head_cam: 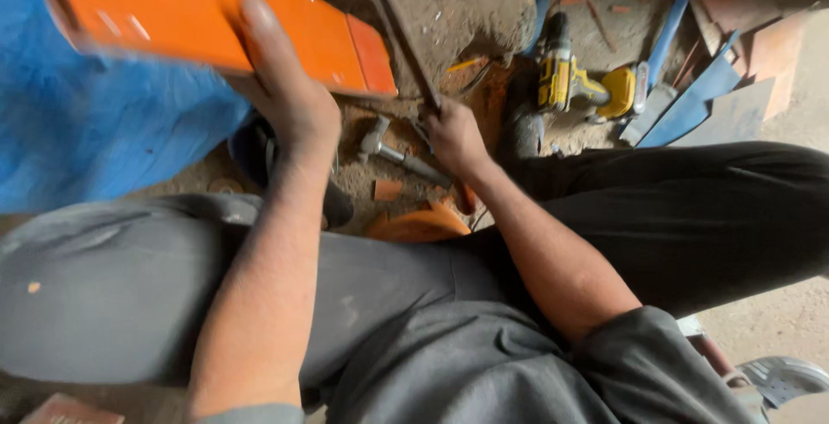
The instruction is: The person assembles a small orange tile by hammering nails into it and then using a metal file to smooth the edges. The person flips the tile to work on different sides and continues filing until the edges appear smooth.
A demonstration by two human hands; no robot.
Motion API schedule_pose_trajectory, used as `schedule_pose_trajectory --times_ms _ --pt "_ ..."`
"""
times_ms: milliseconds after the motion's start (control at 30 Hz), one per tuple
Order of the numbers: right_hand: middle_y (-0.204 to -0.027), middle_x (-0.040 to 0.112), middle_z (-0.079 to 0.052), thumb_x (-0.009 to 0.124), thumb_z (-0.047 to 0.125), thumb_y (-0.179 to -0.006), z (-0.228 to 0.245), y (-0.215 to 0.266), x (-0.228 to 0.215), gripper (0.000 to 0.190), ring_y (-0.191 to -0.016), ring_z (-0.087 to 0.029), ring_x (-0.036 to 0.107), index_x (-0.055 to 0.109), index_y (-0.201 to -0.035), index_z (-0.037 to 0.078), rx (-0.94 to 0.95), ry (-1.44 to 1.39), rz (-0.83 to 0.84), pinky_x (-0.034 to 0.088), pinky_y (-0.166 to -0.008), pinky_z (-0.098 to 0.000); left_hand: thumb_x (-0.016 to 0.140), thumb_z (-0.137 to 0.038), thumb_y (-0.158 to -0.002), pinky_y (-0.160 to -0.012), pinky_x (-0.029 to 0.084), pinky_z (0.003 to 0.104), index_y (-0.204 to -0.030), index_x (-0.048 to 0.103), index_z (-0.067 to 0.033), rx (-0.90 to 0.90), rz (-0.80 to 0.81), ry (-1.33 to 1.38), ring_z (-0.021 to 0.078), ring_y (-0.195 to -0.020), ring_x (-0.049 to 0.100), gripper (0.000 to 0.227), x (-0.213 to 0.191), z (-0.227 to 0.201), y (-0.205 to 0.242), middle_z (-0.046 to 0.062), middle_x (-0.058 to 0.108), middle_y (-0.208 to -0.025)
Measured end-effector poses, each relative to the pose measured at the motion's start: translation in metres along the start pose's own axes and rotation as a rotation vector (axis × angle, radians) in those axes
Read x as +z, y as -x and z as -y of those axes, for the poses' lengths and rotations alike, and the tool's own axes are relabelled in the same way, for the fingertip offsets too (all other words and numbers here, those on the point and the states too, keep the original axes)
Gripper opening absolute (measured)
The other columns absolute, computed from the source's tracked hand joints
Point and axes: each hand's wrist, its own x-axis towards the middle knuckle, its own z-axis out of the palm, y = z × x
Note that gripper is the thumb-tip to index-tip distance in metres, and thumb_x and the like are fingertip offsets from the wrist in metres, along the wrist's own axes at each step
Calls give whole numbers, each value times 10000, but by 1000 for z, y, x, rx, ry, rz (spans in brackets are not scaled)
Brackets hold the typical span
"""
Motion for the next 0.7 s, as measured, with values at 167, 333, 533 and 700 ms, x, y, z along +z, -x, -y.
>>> schedule_pose_trajectory --times_ms 167,333,533,700 --pt "-673 614 -21 542 234 -1037 2 -6 -12 257 -558 -113 542 629 -929 17 217 -342 38 466 -514 -351 666 -394 -1041 -1161 469 426 -1507 238 -86 -69 -14 11 254 -1338 535 704 -3 21 -24 162 472 -1483" --pt "-631 541 8 516 211 -1056 14 10 -19 230 -561 -82 494 614 -989 15 -41 -352 -42 433 -512 -318 634 -391 -1119 -1072 496 423 -1396 461 22 -24 -66 85 258 -1147 587 526 3 28 -26 187 586 -1284" --pt "-630 471 32 571 209 -1081 28 19 -29 219 -578 -58 407 654 -1016 16 -64 -399 -139 354 -491 -299 638 -479 -1058 -776 543 411 -1154 567 22 -73 -23 290 256 -894 608 515 13 2 -60 138 597 -1030" --pt "-681 504 77 585 190 -1078 34 28 -45 194 -577 -29 423 672 -1034 21 -111 -662 -143 322 -486 -248 596 -727 -912 -635 557 447 -1153 544 -6 -435 -91 281 293 -696 642 762 9 -16 -68 179 633 -883"
